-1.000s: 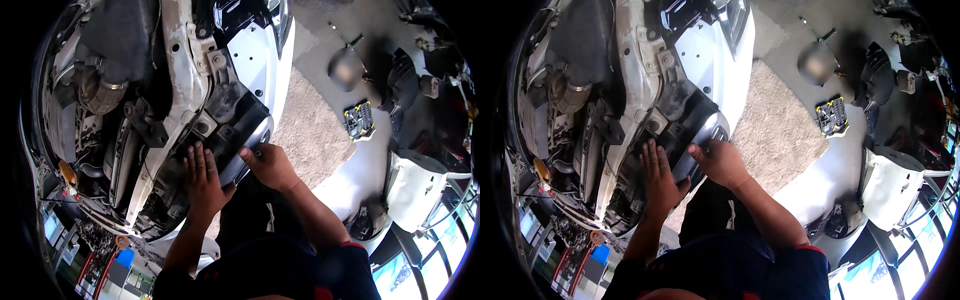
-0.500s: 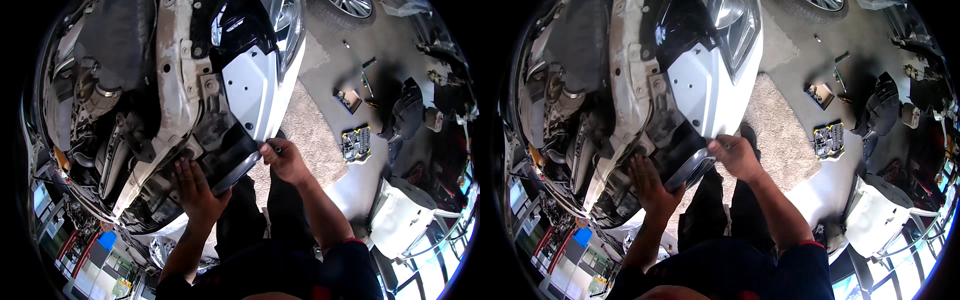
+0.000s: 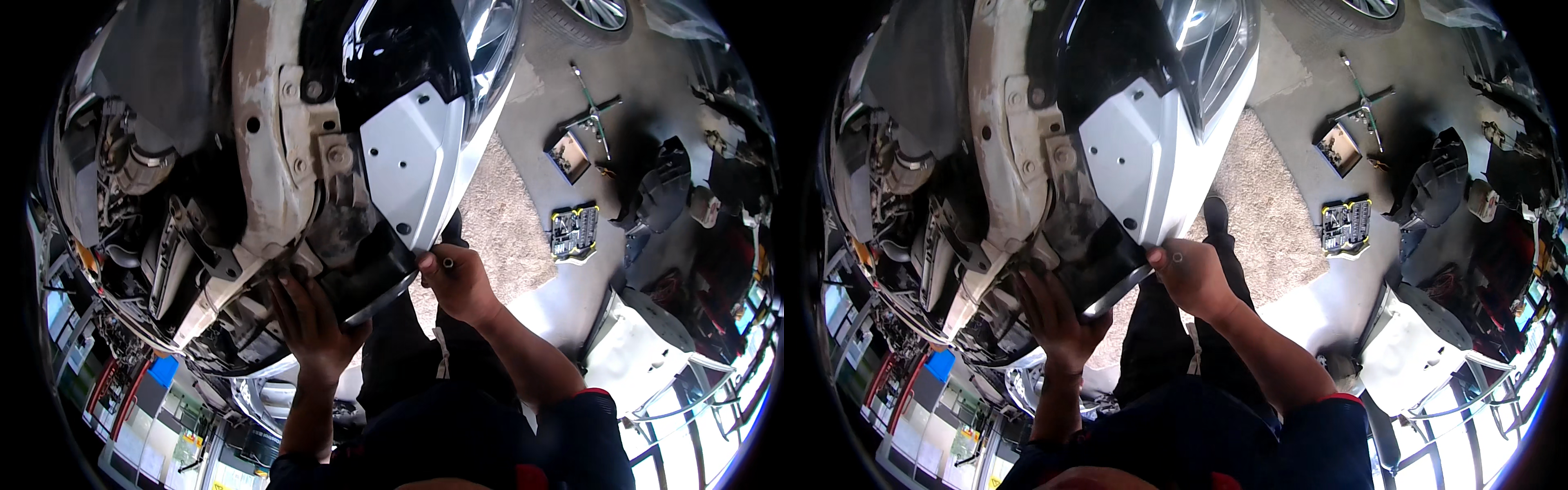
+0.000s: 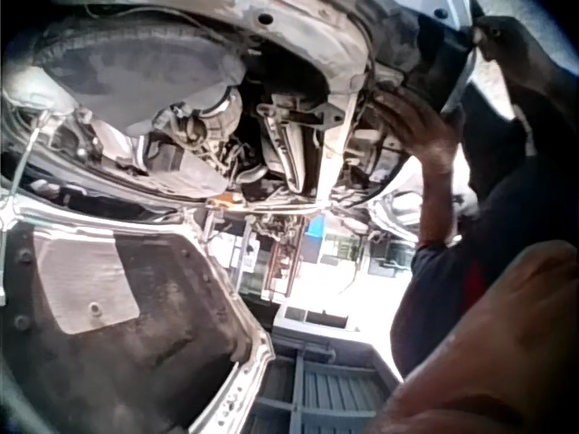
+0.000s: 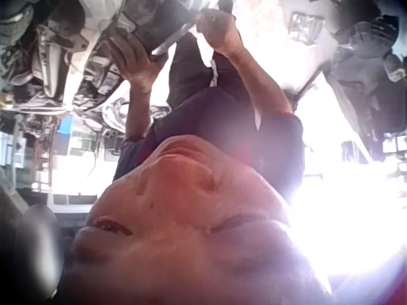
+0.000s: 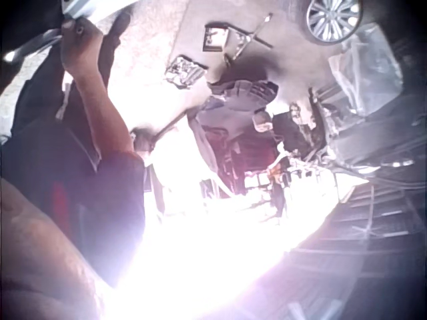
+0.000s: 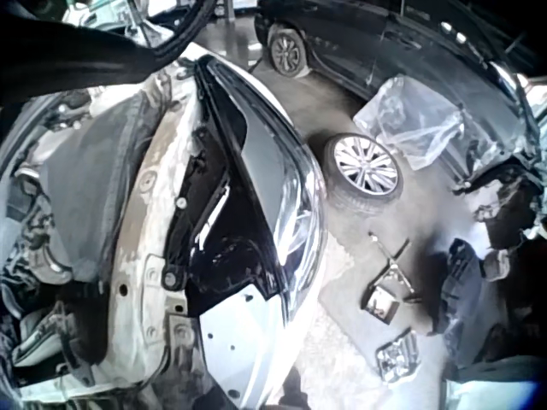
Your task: The person fits a plastic front bumper cover onto the front of a white vehicle by hand, pressing it into place, and later holds a tool with a clear container and a black handle near a workbench.
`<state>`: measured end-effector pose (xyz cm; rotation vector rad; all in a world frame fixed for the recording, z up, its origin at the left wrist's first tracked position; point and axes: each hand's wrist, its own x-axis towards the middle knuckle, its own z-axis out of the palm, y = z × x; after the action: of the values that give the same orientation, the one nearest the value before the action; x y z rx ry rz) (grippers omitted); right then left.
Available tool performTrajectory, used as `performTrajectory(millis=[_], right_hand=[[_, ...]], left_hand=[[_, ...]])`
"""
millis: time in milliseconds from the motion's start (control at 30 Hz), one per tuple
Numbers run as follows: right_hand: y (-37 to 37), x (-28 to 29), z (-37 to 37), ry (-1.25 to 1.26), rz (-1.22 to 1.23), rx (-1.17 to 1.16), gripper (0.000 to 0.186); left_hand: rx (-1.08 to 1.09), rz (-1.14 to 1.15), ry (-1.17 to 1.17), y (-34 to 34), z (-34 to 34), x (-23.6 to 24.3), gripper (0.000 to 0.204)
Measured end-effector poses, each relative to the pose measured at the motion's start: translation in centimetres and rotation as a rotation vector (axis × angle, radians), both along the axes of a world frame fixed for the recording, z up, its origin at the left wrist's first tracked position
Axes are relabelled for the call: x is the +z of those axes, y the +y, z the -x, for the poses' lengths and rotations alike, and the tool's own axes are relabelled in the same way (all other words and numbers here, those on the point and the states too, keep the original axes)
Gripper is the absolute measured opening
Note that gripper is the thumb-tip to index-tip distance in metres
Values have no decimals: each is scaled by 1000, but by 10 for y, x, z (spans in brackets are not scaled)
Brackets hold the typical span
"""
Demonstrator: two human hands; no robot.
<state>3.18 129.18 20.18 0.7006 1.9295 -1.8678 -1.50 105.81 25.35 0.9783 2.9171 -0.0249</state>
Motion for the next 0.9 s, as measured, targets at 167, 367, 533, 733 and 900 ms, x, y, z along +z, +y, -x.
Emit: performTrajectory(millis=[167,367,533,733,900], right_hand=[[0,-2,-1,-152,160,-40,44],[-7,-2,-5,-142,174,-141,52],[-10,-8,-11,-123,236,-236,45],[-13,-8,-11,-148,247,-250,41],[-11,-7,-11,-129,269,-234,44]], left_hand=[[12,14,-60,4,5,7,87],[7,-20,-68,7,10,17,87],[-339,-306,-152,51,95,44,56],[-528,-70,10,104,171,28,49],[-576,68,123,103,172,26,50]])
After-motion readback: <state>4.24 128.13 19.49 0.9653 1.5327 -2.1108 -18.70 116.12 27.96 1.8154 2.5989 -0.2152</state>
